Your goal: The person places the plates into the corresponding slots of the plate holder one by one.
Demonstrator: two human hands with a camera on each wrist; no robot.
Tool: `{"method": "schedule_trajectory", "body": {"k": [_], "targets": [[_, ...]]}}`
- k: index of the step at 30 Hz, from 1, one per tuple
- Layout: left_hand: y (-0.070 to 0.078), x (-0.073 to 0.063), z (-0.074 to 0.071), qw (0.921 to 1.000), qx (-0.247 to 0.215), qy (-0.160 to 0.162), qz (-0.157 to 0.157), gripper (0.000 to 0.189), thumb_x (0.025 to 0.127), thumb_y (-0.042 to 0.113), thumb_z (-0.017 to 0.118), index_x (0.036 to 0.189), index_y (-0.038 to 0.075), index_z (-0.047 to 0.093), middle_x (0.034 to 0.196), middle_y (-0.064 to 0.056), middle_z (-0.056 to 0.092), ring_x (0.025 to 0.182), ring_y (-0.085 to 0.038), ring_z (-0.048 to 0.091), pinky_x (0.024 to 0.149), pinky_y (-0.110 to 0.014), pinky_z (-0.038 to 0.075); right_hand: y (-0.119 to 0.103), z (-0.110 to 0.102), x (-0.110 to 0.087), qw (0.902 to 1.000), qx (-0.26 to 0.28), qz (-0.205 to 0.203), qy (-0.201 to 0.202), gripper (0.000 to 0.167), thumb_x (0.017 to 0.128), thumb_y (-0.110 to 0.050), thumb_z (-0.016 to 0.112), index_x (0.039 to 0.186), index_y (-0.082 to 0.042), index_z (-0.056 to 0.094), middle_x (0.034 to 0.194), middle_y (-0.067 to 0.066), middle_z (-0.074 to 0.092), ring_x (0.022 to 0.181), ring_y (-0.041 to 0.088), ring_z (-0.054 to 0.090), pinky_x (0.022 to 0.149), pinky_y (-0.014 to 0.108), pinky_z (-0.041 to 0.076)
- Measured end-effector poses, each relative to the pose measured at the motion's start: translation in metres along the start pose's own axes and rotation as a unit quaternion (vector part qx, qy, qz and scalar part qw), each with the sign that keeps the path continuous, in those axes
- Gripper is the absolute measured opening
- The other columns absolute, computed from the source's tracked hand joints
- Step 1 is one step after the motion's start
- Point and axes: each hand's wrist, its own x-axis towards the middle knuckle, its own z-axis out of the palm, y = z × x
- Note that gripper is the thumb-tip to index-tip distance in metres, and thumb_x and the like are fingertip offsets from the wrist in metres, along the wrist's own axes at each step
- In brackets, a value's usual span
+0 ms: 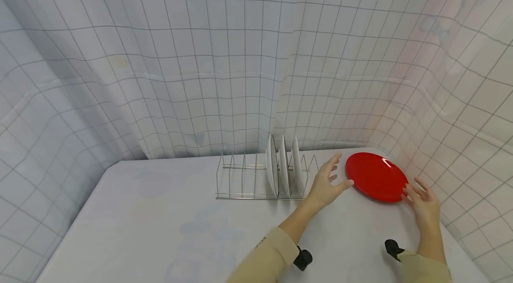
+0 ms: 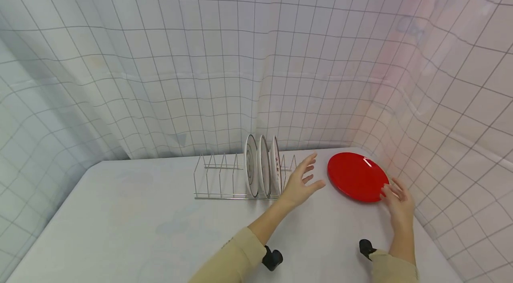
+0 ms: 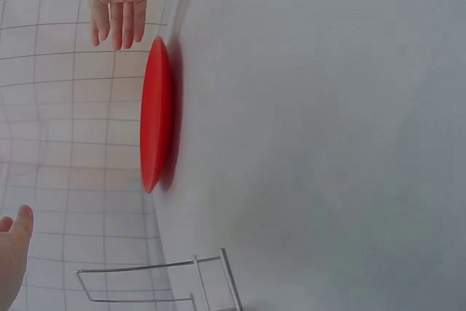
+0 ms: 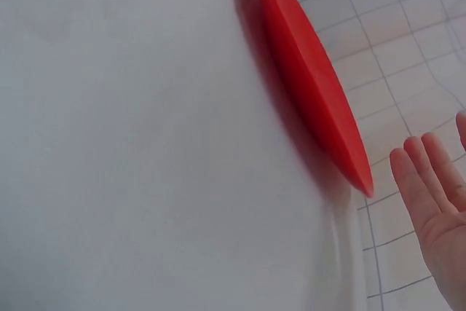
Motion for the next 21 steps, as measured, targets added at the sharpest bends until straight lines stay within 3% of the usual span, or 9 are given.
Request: {"method": "schedule_trajectory", "body": {"k": [5, 9, 15, 21], "targets": [[-0.016, -0.001, 0.01, 0.9968, -0.033, -0.017, -0.07, 0.071, 0.081, 0.018, 0.069, 0.14, 0.032, 0.031, 0.138, 0.002, 0.038, 0.121, -0.017, 0.042, 0.096, -0.024, 0.043, -0.004, 0.0, -0.008, 0.996, -0.011, 0.041, 0.078, 0.055, 0.085, 0.004, 0.058, 0.134, -0.01, 0.04, 0.083, -0.009, 0.061, 0.07, 0.001, 0.063, 0.061, 0.015, 0.053], [-0.029, -0.005, 0.013, 0.9915, -0.057, -0.013, -0.117, 0.072, 0.081, 0.018, 0.069, 0.141, 0.033, 0.031, 0.137, 0.001, 0.038, 0.121, -0.022, 0.044, 0.094, -0.029, 0.045, -0.001, -0.003, -0.008, 0.9901, -0.057, 0.066, 0.11, 0.063, 0.084, 0.0, 0.06, 0.14, -0.011, 0.034, 0.094, -0.01, 0.054, 0.069, -0.002, 0.061, 0.06, 0.012, 0.052], [-0.046, -0.011, 0.012, 0.9847, -0.083, -0.005, -0.153, 0.073, 0.083, 0.019, 0.068, 0.142, 0.036, 0.027, 0.139, -0.004, 0.037, 0.12, -0.027, 0.045, 0.091, -0.037, 0.048, 0.007, -0.01, -0.004, 0.9913, -0.069, 0.096, 0.058, 0.073, 0.084, -0.002, 0.061, 0.145, -0.015, 0.024, 0.11, -0.005, 0.039, 0.074, -0.002, 0.06, 0.064, 0.016, 0.054], [-0.063, -0.014, 0.015, 0.9792, -0.125, -0.013, -0.159, 0.075, 0.083, 0.015, 0.067, 0.143, 0.032, 0.026, 0.14, -0.011, 0.035, 0.118, -0.031, 0.048, 0.091, -0.038, 0.048, 0.008, -0.014, -0.001, 0.9864, -0.061, 0.152, 0.008, 0.086, 0.084, -0.005, 0.063, 0.148, -0.018, 0.007, 0.105, -0.006, 0.038, 0.073, 0.002, 0.062, 0.068, 0.021, 0.055]]}}
